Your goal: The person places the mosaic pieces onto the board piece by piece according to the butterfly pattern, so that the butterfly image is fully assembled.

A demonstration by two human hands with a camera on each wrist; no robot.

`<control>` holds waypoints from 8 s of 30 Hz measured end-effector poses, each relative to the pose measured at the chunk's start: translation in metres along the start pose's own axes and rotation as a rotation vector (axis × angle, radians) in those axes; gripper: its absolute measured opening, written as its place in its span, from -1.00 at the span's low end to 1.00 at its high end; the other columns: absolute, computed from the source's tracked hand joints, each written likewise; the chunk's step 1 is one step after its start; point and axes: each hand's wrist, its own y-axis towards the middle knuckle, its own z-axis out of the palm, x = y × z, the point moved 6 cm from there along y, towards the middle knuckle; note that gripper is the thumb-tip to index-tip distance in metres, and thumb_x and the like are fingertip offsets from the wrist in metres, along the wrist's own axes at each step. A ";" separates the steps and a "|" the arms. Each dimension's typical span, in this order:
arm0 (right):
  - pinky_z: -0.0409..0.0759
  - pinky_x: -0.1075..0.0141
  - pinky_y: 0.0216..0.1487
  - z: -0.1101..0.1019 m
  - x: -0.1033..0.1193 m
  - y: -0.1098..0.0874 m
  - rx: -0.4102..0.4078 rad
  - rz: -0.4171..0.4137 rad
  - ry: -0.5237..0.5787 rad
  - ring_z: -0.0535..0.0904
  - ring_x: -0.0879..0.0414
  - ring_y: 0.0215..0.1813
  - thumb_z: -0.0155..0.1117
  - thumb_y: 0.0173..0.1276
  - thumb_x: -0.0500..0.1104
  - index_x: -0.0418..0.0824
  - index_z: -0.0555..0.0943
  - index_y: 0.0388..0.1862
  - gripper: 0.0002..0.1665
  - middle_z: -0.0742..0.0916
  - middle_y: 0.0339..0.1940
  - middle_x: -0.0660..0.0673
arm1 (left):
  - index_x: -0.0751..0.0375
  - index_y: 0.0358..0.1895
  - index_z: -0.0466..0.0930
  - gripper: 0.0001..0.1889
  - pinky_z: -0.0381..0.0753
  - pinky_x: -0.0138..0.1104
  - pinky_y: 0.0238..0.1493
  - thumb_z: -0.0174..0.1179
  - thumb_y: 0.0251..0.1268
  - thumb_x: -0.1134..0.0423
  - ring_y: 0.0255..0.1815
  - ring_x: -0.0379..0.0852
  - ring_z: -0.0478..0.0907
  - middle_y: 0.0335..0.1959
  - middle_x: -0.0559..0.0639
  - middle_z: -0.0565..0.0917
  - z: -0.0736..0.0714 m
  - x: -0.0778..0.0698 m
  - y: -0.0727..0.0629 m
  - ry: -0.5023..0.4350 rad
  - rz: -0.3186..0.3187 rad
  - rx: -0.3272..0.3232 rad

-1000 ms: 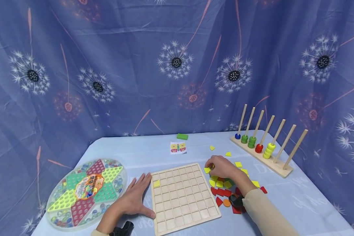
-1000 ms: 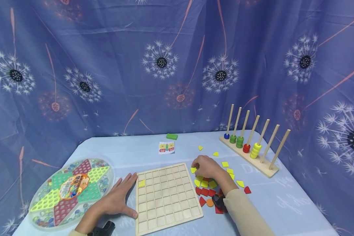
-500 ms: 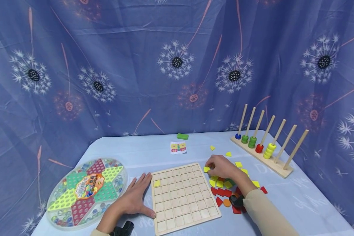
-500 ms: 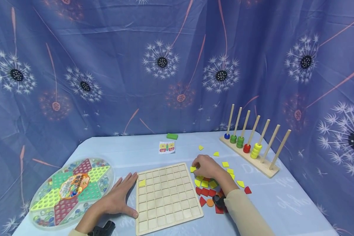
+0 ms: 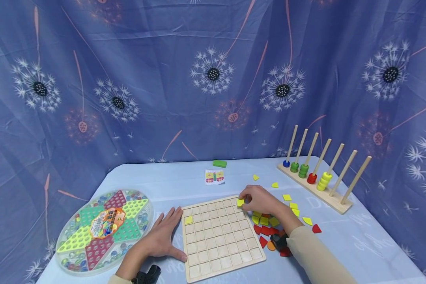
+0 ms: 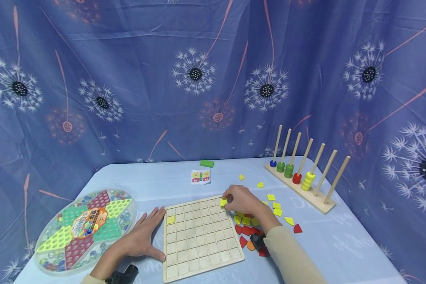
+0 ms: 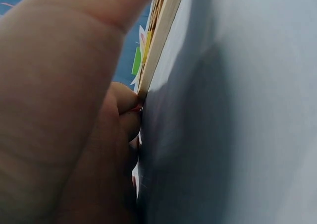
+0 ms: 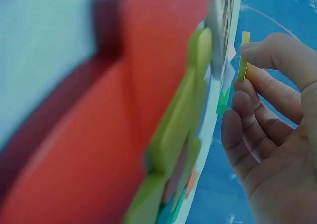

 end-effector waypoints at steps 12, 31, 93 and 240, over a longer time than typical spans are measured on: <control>0.54 0.32 -0.27 0.025 0.044 0.019 0.077 -0.097 -0.023 0.49 0.24 -0.31 0.44 0.14 -0.09 -0.05 0.71 -0.08 -0.68 0.60 -0.26 0.11 | 0.23 0.53 -0.06 0.57 -0.31 0.08 0.45 0.32 -0.71 -0.63 0.53 0.09 -0.22 0.54 0.08 -0.01 0.001 0.002 -0.001 0.000 -0.008 0.016; 0.52 0.46 -0.22 0.075 0.122 0.056 0.144 -0.223 -0.238 0.47 0.35 -0.29 0.44 0.11 -0.15 -0.01 0.74 -0.15 -0.72 0.59 -0.30 0.18 | 0.19 0.54 -0.07 0.53 -0.31 0.10 0.44 0.34 -0.65 -0.60 0.54 0.09 -0.23 0.54 0.07 -0.01 -0.002 -0.001 0.001 0.002 -0.022 0.035; 0.58 0.31 -0.22 -0.016 -0.023 -0.010 -0.001 0.150 -0.067 0.49 0.17 -0.28 0.44 0.16 -0.25 -0.13 0.73 -0.09 -0.71 0.64 -0.24 0.05 | 0.23 0.53 -0.04 0.57 -0.28 0.07 0.45 0.34 -0.74 -0.62 0.53 0.09 -0.20 0.53 0.08 0.02 -0.001 0.000 0.001 0.001 -0.013 -0.003; 0.58 0.22 -0.30 -0.036 -0.087 0.001 -0.206 0.492 0.075 0.50 -0.01 -0.30 0.38 0.20 -0.12 -0.26 0.68 -0.12 -0.69 0.65 -0.28 -0.13 | 0.17 0.54 -0.04 0.56 -0.33 0.05 0.45 0.33 -0.75 -0.62 0.54 0.05 -0.23 0.54 0.02 -0.01 0.001 0.001 0.002 0.009 -0.044 0.008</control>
